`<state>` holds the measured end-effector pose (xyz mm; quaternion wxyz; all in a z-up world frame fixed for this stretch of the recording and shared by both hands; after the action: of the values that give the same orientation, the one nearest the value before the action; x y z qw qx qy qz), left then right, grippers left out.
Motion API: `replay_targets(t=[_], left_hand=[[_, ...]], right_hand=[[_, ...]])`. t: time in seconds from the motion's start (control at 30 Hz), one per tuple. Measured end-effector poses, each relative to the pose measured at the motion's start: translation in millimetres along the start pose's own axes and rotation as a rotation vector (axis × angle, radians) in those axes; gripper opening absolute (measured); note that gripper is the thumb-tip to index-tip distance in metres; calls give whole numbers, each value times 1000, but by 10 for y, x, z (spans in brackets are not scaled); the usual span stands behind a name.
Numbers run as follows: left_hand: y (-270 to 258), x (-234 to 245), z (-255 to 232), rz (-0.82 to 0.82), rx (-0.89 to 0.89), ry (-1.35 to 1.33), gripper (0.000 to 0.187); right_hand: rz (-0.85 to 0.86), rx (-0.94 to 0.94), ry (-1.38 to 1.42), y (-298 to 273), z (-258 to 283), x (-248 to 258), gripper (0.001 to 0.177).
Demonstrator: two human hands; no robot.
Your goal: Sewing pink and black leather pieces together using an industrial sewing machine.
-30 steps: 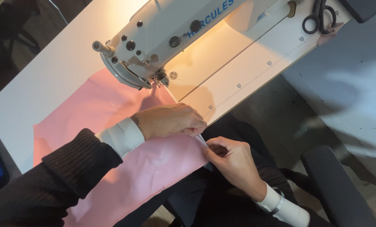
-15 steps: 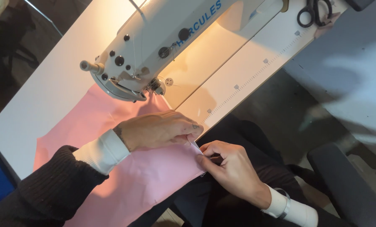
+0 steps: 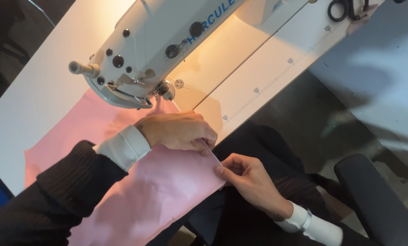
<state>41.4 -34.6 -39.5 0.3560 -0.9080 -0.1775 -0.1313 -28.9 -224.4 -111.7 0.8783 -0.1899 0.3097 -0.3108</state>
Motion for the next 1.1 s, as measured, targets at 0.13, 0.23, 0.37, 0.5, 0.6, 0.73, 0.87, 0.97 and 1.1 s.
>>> replay_targets(t=[0.13,0.23,0.37,0.5,0.6,0.73,0.87,0.97,1.1], left_hand=[[-55,-75,-33,53,16,49,20],[-74,-25,-45,78,50,77,23],[-50,-105,59,50,34,55,25],[-82,-101,-7,7,101,22,24],[-146,-164,59,-121,83,31,21],[-326,-404,124,-465,-118,349,20],[-666,-702,214,-643,-32,569,31],[-756,-646,293,-716,97,535,37],[-926,-633,417,-748,226,455,38]], right_hand=[[49,150,41,-10,66,-95,18],[95,144,131,14,30,-129,18],[162,153,204,65,-210,-124,15],[117,-36,423,51,-294,-118,15],[88,-85,394,80,-344,-45,16],[41,-129,191,80,-362,38,20],[17,-155,145,109,-321,26,23],[44,-168,111,88,-319,1,21],[85,-165,156,169,-550,-27,24]])
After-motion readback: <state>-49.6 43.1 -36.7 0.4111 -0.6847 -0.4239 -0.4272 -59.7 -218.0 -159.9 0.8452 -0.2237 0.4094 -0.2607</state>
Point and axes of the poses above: each hand's wrist, its own y-axis towards the middle knuckle, its own x-axis out of the back of the hand, z = x × y, the point moved 4 cm from there along y, towards the middle knuckle, and after that the axes turned 6 degrees about z, right-handed, at the moved point
